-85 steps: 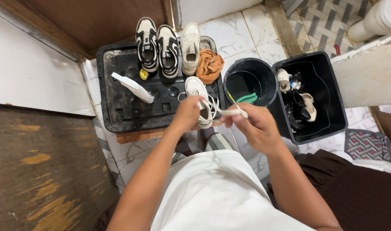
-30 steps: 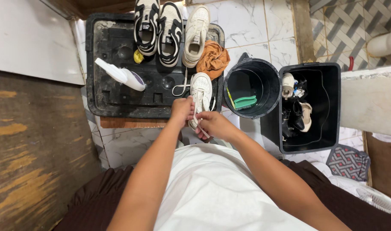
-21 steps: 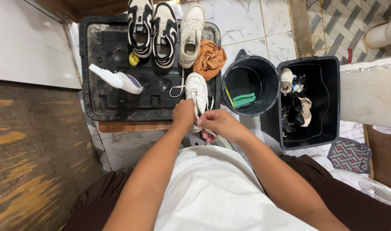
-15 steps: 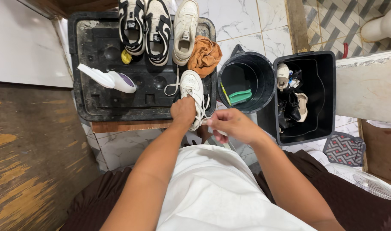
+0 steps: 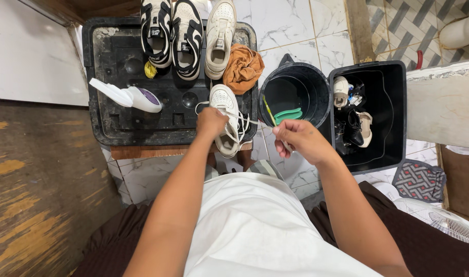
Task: The person wipes a white sneaker with a cloth, then threads and ties the laces. The shoe is placed on a black bin lid next to other shoes and cleaning supplies.
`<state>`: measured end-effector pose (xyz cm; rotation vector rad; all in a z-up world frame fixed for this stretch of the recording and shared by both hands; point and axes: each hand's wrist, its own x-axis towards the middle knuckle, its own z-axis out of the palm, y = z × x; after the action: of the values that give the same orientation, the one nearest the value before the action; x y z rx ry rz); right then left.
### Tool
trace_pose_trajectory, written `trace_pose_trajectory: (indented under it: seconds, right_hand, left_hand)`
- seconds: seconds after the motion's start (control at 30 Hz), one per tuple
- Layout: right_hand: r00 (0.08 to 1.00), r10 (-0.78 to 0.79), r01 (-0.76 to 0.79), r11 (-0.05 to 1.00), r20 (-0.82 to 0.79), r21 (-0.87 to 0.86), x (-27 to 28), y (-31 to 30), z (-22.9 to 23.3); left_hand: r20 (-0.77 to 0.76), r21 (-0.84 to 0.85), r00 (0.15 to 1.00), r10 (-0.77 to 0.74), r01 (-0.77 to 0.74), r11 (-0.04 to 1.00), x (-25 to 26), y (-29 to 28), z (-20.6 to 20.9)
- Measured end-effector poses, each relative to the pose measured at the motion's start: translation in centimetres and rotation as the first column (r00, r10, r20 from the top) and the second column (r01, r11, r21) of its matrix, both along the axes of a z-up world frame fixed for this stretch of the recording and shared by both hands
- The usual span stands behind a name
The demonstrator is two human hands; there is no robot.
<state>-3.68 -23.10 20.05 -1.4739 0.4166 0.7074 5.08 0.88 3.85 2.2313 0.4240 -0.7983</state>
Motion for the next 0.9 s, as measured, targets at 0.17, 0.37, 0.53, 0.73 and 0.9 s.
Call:
trace_pose_trajectory:
  seconds: [0.17, 0.37, 0.53, 0.73, 0.9]
  right_hand:
    - [1.000, -0.006, 0.006, 1.000, 0.000, 0.021, 0.4, -0.1, -0.8]
    - [0.990, -0.131, 0.133, 0.991, -0.049, 0.032, 0.7, -1.1, -2.4]
    - [0.918, -0.392, 0.396, 0.904, -0.058, 0.159, 1.7, -3.2, -4.7]
    - [0.905, -0.421, 0.424, 0.890, -0.055, 0.168, 3.3, -4.4, -5.5]
    - [0.990, 0.030, -0.056, 0.981, -0.139, -0.185, 3.9, -4.0, -5.6]
  left_hand:
    - [-0.239, -0.373, 0.933, 0.270, -0.345, 0.861, 1.2, 1.3, -1.6]
    - [-0.482, -0.748, 0.839, 0.254, -0.544, 0.381, 0.7, 4.9, 1.1]
    - [-0.337, -0.840, 0.917, 0.213, -0.395, 0.373, -0.3, 9.2, 8.4]
    - [-0.238, -0.815, 0.939, 0.249, -0.333, 0.475, -2.8, 16.4, 10.9]
    - [-0.271, -0.299, 0.940, 0.207, -0.286, 0.910, -7.2, 21.3, 4.9]
